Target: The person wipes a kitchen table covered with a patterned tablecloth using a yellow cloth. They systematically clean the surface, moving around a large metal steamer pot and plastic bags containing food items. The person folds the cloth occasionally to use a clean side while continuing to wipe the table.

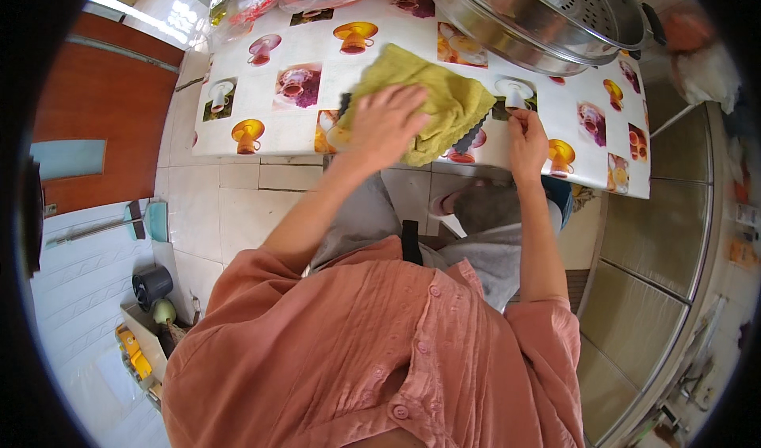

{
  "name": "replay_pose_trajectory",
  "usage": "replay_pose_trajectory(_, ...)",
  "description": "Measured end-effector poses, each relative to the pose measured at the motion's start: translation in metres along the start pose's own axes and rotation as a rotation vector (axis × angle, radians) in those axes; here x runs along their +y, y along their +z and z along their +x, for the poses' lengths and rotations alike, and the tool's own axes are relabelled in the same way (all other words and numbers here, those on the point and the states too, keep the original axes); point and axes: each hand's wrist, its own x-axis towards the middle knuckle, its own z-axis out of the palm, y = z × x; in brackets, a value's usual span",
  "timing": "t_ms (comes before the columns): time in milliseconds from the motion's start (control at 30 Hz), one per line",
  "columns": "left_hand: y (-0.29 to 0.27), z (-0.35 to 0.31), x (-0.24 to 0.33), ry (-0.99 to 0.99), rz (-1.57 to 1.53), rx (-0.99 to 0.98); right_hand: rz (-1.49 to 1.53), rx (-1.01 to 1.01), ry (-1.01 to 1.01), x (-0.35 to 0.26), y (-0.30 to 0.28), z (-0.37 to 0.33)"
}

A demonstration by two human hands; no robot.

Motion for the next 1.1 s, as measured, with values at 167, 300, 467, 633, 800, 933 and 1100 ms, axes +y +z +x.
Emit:
replay_pose_trajectory(167, -0.049, -0.012, -0.071, -0.249, -0.361, 0.271, -0.15, -0.056, -0.321, -0.086, 0.032, -0.005)
replay_pose_trajectory(300, -0.031, -0.028, -0.115, -0.285, -0.076, 0.47, -0.283, -0.269, -0.732, -0.13, 0.105, -0.025)
replay_pose_trajectory(467, -0.023, -0.028, -0.128, -0.304, -0.007, 0.445, -0.352, -0.356, -0.761, -0.12, 0.104, -0.046)
replay_pose_trajectory(633, -0.021, -0.032, -0.136, -0.24, 0.008, 0.43, -0.455, -0.294, -0.65, -0.071, 0.018, -0.048)
replay_pose_trajectory(800, -0.019, -0.032, -0.135, -0.232, 0.075, 0.408, -0.661, -0.035, -0.428, 0.025, -0.089, -0.031)
replay_pose_trajectory(933, -0.018, -0.031, -0.131, -0.244, 0.127, 0.38, -0.645, 0.292, -0.104, 0.084, -0.144, -0.007)
replay_pose_trajectory(1100, -0.025, -0.024, -0.117, -0.313, 0.272, 0.301, -0.59, 0.184, -0.188, 0.046, -0.091, -0.015)
